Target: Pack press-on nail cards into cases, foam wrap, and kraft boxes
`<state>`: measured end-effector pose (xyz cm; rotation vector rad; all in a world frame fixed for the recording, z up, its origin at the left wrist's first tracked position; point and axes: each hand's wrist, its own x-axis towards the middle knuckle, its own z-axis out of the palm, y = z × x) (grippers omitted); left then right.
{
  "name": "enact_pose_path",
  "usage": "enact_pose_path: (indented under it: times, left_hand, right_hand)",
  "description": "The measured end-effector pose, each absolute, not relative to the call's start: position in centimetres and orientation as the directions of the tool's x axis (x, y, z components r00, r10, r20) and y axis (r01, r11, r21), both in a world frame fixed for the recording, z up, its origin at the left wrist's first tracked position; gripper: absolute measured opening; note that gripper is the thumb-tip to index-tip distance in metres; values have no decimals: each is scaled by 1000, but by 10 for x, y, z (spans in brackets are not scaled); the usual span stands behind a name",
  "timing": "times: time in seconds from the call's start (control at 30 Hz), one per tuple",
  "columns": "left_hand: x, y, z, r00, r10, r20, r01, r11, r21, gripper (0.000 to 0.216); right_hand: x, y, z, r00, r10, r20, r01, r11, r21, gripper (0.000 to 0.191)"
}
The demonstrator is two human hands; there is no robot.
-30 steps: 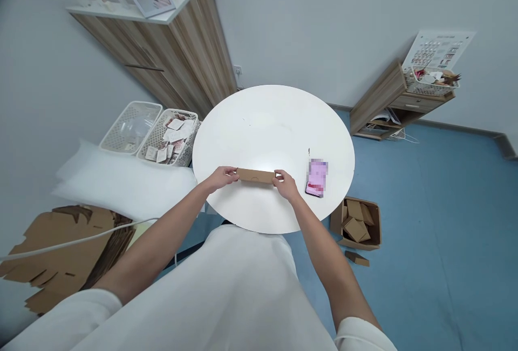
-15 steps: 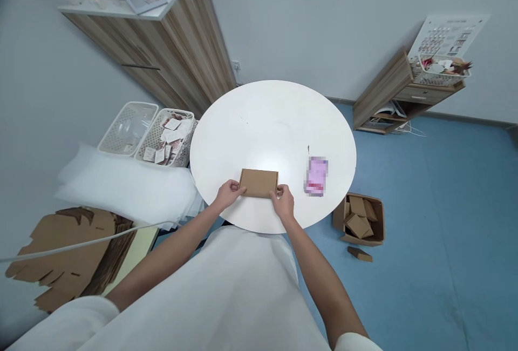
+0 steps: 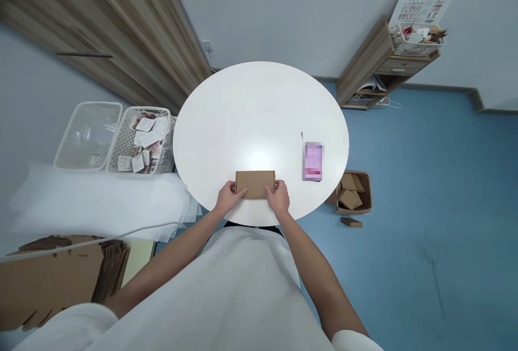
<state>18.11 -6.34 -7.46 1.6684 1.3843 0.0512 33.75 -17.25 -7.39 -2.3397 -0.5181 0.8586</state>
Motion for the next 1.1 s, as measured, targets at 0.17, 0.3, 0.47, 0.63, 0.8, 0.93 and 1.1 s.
enact_pose_path:
  times: [0.17,0.3,0.47,0.63,0.8,0.93,1.1]
  left_hand:
    - [182,-64,-76,431,812,-393,700,-26,714,47]
    - [178,-69,-74,464,810,-358,651,-37,759,58]
    - [178,-69,-72,504,792,-346,632,-64,773,53]
    - [184,-73,-68,439,827,-351,664,-35,747,53]
    - [204,-95,-53,413,863,-291,668,-70,741,53]
    - [251,-127,-35,482,855,-193,649,-201,734,59]
    - [355,-177,-26,725,671,-155,536,-408,739,65]
  right_hand:
    - [329,-178,-70,749,526,-402,179,-745,-643,50]
    - [324,-190,-67,731,560,-389,192,-716,-671,53]
    - [326,-193,-63,714,582,-388,197,-699,-687,51]
    - [341,-191,-59,675,571,-467,68,-678,-732,45]
    - [363,-211,-56,687,578,-441,-12,-597,-802,34]
    - [390,-255,-49,744,546,-386,-64,-516,-854,33]
    - [445,-337,-48,889,318,-330,-163,-454,-876,39]
